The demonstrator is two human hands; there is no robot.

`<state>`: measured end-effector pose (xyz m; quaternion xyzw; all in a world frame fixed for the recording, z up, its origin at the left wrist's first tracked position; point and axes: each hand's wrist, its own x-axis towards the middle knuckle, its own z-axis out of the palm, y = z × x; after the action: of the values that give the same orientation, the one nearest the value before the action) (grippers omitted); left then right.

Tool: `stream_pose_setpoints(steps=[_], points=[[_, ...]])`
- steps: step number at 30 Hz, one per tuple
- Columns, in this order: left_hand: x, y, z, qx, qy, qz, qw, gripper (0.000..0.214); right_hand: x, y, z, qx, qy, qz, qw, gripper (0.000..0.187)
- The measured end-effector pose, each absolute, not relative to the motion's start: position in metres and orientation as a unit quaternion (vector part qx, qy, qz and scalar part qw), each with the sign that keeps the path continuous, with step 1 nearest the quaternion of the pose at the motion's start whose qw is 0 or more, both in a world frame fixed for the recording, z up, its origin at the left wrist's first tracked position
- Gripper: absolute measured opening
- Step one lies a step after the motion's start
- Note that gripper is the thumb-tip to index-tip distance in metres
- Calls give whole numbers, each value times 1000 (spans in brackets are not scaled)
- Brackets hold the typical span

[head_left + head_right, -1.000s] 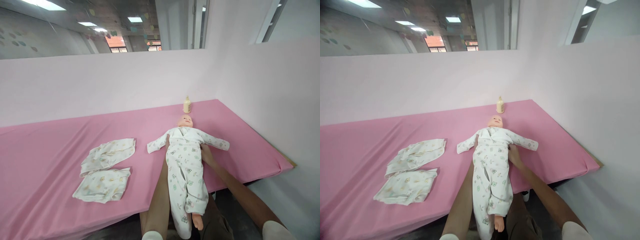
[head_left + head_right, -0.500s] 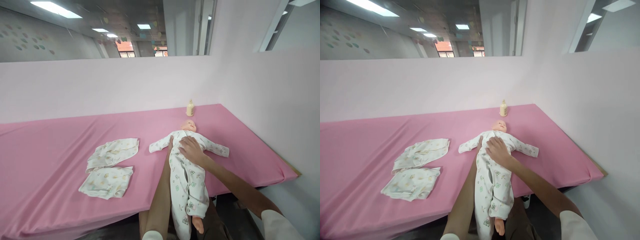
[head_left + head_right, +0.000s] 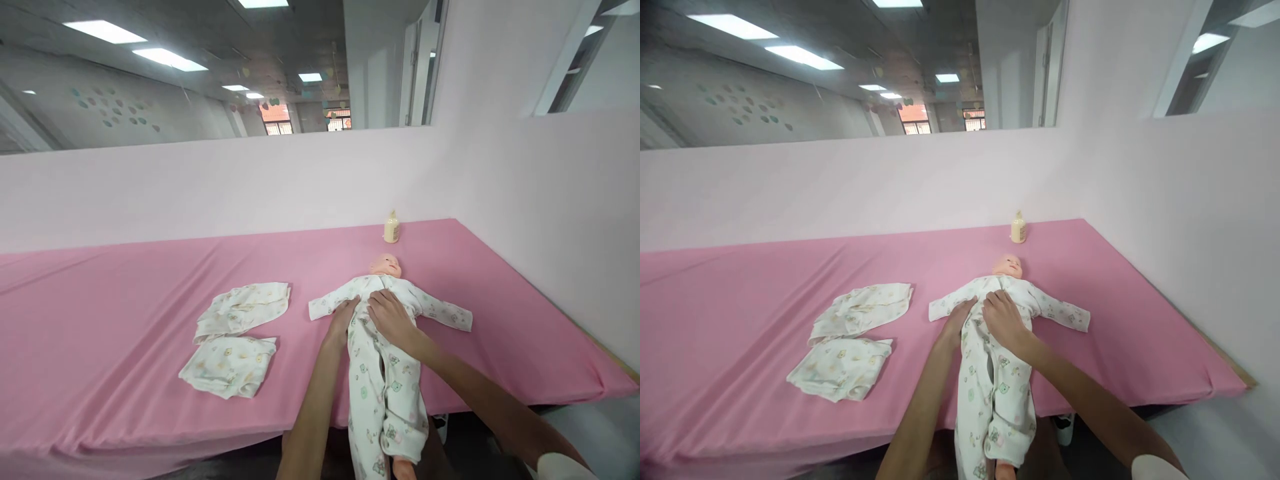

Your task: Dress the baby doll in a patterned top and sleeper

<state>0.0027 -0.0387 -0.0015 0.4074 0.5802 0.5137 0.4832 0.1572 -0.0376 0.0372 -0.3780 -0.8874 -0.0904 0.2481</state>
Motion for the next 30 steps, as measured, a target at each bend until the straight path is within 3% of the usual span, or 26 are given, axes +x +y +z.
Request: stream_pose_setpoints(steps=[7,13,20,24,27,30], points=[[2,-19,21,565,641,454,251,19,156,-56,31,-339,-893,-65,289,21],[-6,-5,39,600,580,474,281,21,153,-63,35,-295,-908,-25,295,17],[-18,-49,53,547,582,515,311,35,146,-57,30,-328,-899,-7,290,18],[-4,-71,62,600,586,465,284,36,143,-52,27,-361,-882,0,302,20],[1,-80,67,656,591,385,268,35,142,-50,22,-397,-881,-24,256,20],[-4,-83,66,701,588,324,242,21,143,-54,20,-401,-885,-71,228,23]])
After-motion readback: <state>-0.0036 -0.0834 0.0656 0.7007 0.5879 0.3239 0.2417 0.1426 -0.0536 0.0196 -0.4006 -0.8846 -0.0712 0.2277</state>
